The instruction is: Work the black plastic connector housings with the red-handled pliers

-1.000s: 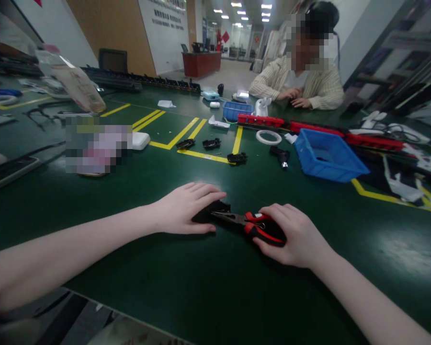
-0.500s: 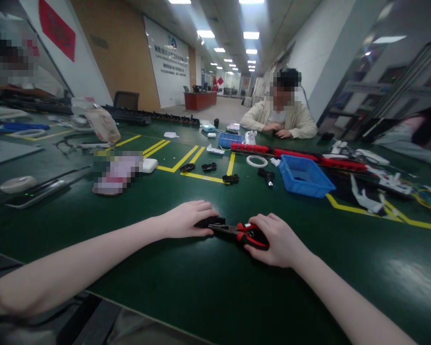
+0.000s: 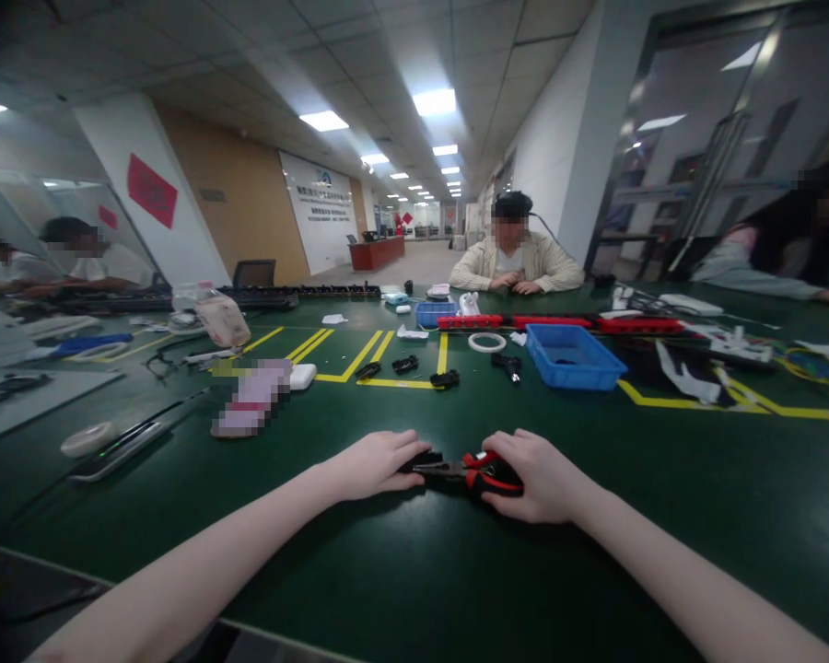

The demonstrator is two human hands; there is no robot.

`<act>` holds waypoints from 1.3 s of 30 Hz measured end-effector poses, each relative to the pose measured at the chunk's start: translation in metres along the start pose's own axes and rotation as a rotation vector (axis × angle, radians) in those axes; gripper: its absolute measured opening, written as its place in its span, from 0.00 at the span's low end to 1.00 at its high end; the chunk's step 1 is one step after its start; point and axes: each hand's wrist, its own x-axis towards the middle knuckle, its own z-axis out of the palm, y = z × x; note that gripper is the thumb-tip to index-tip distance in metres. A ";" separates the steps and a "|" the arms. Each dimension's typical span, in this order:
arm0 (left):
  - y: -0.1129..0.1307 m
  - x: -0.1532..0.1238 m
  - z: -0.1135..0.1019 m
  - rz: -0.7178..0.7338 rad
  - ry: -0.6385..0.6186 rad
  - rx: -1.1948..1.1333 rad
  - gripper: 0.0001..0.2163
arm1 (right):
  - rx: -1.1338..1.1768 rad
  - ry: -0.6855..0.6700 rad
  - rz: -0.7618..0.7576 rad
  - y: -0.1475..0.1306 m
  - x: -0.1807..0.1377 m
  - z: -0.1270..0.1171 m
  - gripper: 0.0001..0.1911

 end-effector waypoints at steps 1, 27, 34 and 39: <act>0.001 0.000 0.000 0.000 -0.008 0.005 0.18 | 0.001 -0.006 0.008 -0.001 0.000 0.000 0.20; -0.007 -0.002 -0.001 -0.096 -0.037 -0.153 0.20 | -0.041 -0.021 -0.001 -0.017 -0.002 -0.010 0.22; -0.009 0.002 0.003 -0.017 -0.029 -0.070 0.21 | 0.034 -0.065 0.049 -0.014 -0.002 -0.015 0.22; -0.010 0.000 0.002 0.006 -0.023 -0.068 0.21 | 0.081 -0.077 0.092 -0.013 -0.003 -0.011 0.21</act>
